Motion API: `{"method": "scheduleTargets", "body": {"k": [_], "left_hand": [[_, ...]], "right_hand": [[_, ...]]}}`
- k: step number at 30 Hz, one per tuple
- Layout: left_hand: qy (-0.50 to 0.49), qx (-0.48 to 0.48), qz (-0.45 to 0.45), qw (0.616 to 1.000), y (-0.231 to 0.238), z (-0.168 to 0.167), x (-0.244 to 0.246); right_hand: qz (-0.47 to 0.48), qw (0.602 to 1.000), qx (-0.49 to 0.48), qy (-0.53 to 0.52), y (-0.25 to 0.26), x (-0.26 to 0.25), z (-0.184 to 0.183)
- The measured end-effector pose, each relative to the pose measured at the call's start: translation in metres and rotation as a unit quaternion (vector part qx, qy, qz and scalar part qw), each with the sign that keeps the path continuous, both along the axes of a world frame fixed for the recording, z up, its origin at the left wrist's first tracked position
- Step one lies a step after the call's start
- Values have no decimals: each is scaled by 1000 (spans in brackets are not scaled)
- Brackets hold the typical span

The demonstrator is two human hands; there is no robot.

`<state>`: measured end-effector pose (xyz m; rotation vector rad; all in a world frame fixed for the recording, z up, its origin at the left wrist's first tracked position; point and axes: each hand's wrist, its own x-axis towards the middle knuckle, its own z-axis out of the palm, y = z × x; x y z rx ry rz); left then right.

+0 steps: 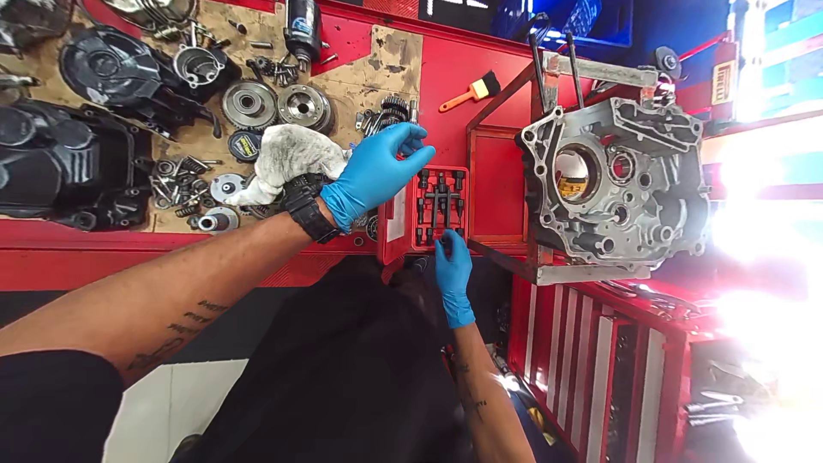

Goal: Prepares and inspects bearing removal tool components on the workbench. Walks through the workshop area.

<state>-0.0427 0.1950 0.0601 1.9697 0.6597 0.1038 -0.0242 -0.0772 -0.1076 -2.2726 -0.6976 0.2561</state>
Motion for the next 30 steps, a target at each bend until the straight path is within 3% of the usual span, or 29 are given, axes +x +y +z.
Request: {"method": "scheduleTargets", "body": {"k": [3,7,12,14,18,30], "left_hand": [[-11,-5,-29,1000,-11,6,-3],[-5,-76,-108,991,-45,15,-13],[-40,-285,-294,911,-105,34,-20],[-87,-309,-322,891,-127,46,-14],[-166,-242,-315,903,-165,57,7],[-192,-298,-204,913,-266,72,71]], "right_hand": [[-22,990,107,87,-10,-5,65],[-2,972,208,107,-33,-9,148],[-26,943,310,114,-71,1,222],[-24,936,330,118,-85,13,236],[11,938,326,115,-111,43,255],[151,940,274,137,-198,158,280]]}}
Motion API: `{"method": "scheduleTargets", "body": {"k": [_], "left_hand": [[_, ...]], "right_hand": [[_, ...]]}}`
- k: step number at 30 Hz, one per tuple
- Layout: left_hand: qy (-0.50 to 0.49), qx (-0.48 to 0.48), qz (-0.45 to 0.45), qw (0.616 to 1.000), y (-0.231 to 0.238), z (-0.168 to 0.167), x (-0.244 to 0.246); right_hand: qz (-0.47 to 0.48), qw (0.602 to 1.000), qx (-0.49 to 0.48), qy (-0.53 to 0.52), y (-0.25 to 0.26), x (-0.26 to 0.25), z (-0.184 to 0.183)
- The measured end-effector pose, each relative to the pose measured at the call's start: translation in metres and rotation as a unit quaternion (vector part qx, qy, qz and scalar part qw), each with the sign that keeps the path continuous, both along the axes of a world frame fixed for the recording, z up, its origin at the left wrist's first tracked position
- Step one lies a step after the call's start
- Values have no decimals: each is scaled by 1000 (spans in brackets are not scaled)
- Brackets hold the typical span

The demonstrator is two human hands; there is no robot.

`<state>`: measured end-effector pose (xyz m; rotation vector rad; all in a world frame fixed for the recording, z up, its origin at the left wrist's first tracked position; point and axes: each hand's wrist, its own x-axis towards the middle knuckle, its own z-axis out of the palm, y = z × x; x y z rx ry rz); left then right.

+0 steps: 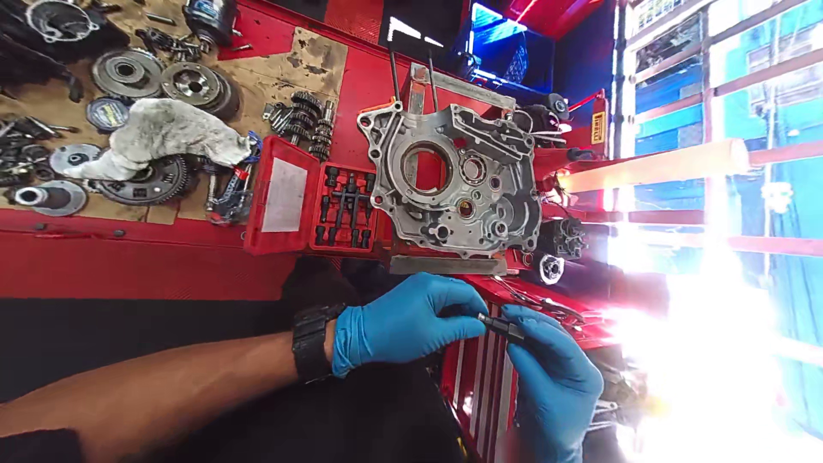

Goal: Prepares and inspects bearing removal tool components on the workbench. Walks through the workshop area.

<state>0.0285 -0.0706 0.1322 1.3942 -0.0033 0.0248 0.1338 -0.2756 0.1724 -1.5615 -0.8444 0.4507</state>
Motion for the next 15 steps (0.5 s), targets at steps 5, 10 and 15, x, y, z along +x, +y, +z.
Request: {"method": "scheduleTargets", "body": {"k": [5,10,15], "left_hand": [[17,-12,37,999,-23,5,24],[-98,277,88,952,-39,-26,42],[-163,388,51,905,-45,-61,53]], "right_hand": [[69,989,-80,-104,-20,55,13],[38,960,-112,-253,16,120,31],[35,922,-210,-323,86,155,5]]}}
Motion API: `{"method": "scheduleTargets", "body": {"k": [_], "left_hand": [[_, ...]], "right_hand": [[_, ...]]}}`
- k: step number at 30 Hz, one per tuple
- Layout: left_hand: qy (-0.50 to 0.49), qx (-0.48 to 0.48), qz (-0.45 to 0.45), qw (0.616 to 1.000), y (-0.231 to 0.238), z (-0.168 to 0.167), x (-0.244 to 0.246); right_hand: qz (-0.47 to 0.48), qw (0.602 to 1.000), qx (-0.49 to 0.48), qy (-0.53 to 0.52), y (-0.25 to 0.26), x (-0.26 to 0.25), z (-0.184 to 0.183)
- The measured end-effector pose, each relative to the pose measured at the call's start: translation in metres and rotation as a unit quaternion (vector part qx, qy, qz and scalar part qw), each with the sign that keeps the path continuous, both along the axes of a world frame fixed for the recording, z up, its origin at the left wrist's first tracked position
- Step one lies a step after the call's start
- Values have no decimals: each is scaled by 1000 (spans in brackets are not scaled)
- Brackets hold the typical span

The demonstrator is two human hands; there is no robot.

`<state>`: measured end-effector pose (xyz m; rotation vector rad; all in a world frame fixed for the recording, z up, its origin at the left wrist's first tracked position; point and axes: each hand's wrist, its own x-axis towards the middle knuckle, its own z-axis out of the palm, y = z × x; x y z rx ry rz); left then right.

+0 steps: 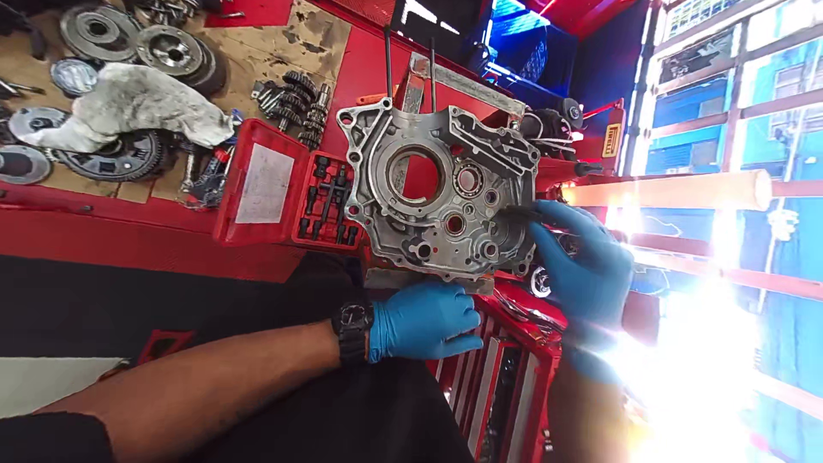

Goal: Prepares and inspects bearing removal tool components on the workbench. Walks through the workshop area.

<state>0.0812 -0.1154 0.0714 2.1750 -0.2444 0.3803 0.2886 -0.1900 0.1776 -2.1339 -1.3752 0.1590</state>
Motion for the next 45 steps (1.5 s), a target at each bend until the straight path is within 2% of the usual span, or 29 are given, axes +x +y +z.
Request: {"method": "scheduleTargets", "body": {"k": [4,31,34,37,39,41,43,45], "left_hand": [[3,-13,-9,1000,-2,-2,1],[8,-12,-66,998,5,-2,3],[-4,0,-59,998,5,-1,5],[-13,-14,-41,999,4,2,1],[-43,-27,-29,998,2,2,-10],[-56,-37,-14,998,5,-2,-30],[-24,-36,-3,999,12,-14,-58],[28,-25,33,999,21,-34,-92]], "right_hand": [[-13,999,-38,6,17,7,-19],[-23,995,-91,-36,25,4,-23],[-47,997,-38,-43,24,-4,-12],[-69,994,84,-7,15,-38,13],[-22,992,111,60,2,-73,27],[82,980,123,131,-5,-106,29],[175,963,117,166,-9,-131,18],[221,951,88,195,-12,-151,-1]]}}
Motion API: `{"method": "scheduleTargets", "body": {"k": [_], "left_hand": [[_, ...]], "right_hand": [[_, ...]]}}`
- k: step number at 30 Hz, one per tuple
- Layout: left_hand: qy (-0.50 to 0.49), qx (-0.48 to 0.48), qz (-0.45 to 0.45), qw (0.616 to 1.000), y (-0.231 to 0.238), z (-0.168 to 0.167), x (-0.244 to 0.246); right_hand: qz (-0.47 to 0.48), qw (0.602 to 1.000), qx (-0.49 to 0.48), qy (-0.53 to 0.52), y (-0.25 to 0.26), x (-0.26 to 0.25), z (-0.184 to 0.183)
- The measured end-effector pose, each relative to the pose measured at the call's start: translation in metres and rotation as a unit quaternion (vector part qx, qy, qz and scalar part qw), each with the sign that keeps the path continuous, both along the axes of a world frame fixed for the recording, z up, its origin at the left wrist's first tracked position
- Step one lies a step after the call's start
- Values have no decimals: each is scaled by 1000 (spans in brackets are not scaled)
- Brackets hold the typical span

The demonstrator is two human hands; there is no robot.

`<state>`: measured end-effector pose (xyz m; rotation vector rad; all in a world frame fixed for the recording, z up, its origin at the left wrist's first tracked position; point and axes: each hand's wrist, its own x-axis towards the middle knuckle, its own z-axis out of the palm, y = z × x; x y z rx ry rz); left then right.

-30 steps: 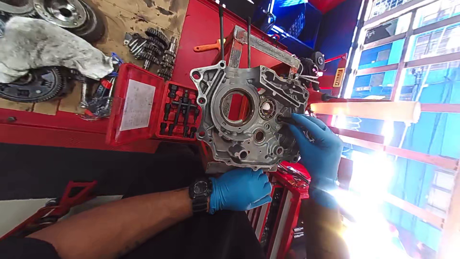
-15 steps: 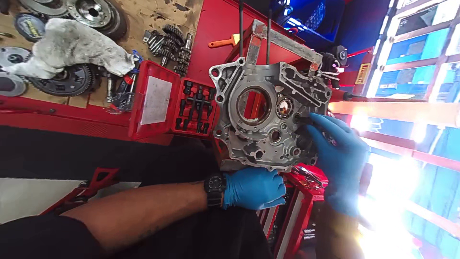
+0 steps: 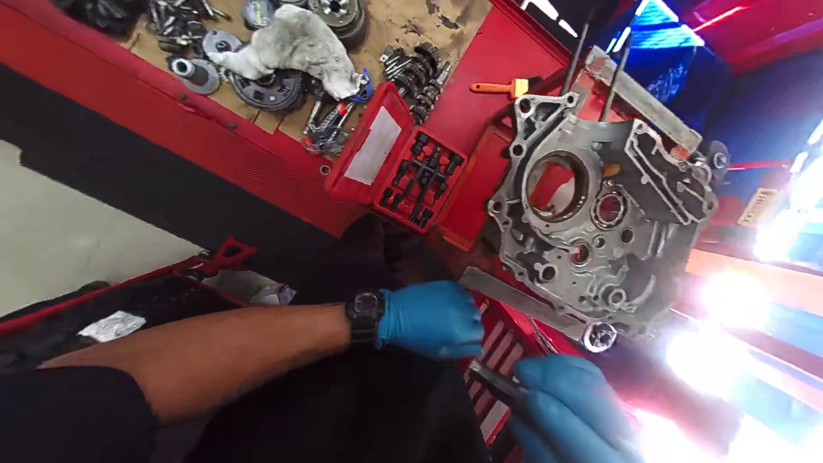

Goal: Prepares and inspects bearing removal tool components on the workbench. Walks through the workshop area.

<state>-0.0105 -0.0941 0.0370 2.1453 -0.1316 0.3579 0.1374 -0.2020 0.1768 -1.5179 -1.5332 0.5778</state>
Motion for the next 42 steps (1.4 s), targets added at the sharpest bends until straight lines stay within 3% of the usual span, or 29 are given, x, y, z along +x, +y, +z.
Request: {"method": "scheduleTargets", "body": {"k": [3,7,10,15,23,30,34,37,42], "left_hand": [[157,8,59,986,15,-38,-52],[440,-39,75,894,43,-102,-93],[524,-18,44,851,54,-127,-97],[476,2,-15,879,51,-136,-94],[424,-8,-53,904,64,-131,-98],[421,-1,-46,906,82,-123,-95],[454,-9,-20,891,89,-119,-85],[468,-14,18,883,92,-121,-73],[488,8,23,872,101,-122,-57]], "right_hand": [[-13,999,-38,22,1,-32,-27],[-87,991,-100,-15,10,-76,-84],[-162,969,-166,-89,33,-102,-145],[-232,923,-281,-119,89,-120,-227],[-266,883,-364,-132,139,-110,-281],[-302,876,-364,-98,142,-108,-281],[-345,839,-403,-126,144,-119,-264],[-339,813,-448,-152,149,-123,-265],[-311,814,-464,-160,148,-122,-270]]}}
